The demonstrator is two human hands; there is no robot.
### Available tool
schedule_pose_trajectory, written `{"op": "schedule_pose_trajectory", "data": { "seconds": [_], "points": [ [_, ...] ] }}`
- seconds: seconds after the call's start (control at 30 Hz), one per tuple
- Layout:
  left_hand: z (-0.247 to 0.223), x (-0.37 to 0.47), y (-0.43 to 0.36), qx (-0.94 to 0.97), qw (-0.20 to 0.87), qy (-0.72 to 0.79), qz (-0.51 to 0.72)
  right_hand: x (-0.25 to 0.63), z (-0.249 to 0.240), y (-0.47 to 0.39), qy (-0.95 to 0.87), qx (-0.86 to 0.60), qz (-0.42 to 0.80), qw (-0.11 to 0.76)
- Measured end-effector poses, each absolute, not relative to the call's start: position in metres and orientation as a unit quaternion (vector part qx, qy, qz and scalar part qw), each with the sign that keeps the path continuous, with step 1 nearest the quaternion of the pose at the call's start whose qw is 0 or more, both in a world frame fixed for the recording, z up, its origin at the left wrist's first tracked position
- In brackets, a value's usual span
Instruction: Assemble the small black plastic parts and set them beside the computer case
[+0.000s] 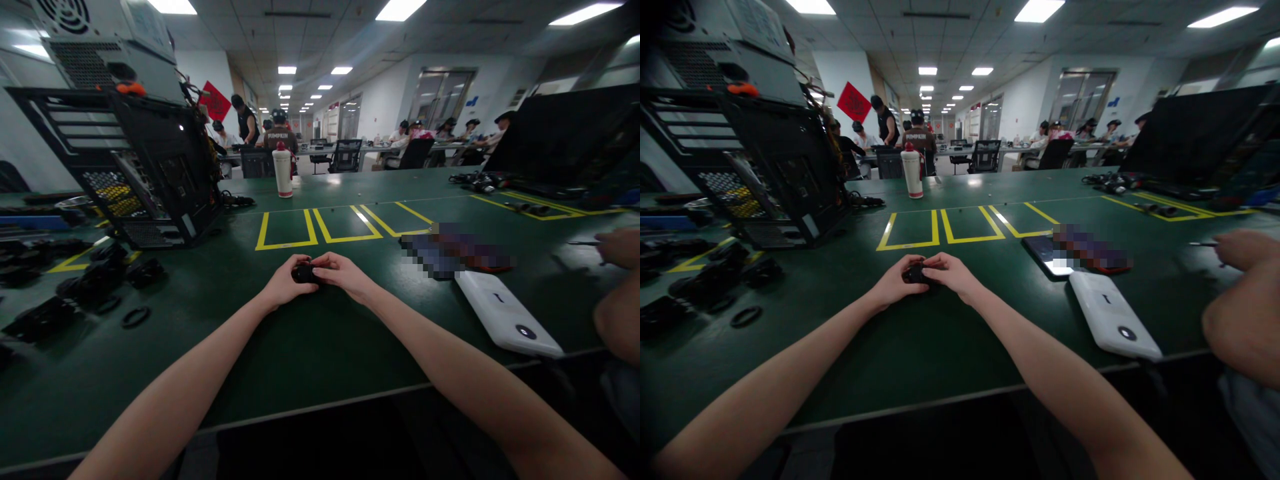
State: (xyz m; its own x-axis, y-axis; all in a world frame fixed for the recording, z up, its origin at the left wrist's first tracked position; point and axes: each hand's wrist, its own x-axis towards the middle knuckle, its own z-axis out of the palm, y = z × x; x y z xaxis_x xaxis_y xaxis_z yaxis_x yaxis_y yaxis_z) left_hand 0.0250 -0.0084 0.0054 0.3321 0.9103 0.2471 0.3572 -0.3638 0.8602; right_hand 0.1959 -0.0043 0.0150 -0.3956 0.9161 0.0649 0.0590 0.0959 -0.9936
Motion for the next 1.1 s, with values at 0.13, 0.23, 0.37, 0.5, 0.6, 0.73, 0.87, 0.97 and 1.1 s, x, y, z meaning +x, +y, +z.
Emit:
{"op": "schedule_pose_trajectory", "data": {
  "seconds": [0.13,0.23,0.37,0.5,0.6,0.73,0.87,0.97,1.1],
  "points": [
    [0.0054,0.0247,-0.0088,0.732,0.364,0.433,0.379,0.1935,0.0151,-0.002,-0.623,-0.397,0.542,0.401],
    [0.0042,0.0246,-0.0085,0.731,0.366,0.431,0.382,0.1935,0.0184,-0.0042,-0.625,-0.394,0.548,0.391],
    [0.002,0.0246,-0.0078,0.729,0.367,0.428,0.387,0.1943,0.0233,-0.01,-0.639,-0.386,0.546,0.381],
    [0.002,0.0235,-0.0076,0.728,0.37,0.428,0.387,0.1932,0.0231,-0.0099,-0.637,-0.385,0.54,0.392],
    [0.0029,0.0224,-0.0078,0.727,0.373,0.429,0.386,0.1928,0.0192,-0.0059,-0.626,-0.398,0.537,0.401],
    [0.003,0.0223,-0.008,0.725,0.371,0.428,0.392,0.1951,0.0152,-0.0027,-0.642,-0.396,0.535,0.38],
    [0.003,0.0232,-0.0084,0.717,0.373,0.435,0.398,0.196,0.0163,-0.0046,-0.647,-0.38,0.544,0.376],
    [0.0033,0.0226,-0.0091,0.719,0.378,0.434,0.391,0.1943,0.0169,-0.0057,-0.645,-0.38,0.532,0.395],
    [0.0031,0.0207,-0.0095,0.725,0.371,0.431,0.387,0.1925,0.0162,-0.0048,-0.633,-0.388,0.538,0.399]
  ]
}}
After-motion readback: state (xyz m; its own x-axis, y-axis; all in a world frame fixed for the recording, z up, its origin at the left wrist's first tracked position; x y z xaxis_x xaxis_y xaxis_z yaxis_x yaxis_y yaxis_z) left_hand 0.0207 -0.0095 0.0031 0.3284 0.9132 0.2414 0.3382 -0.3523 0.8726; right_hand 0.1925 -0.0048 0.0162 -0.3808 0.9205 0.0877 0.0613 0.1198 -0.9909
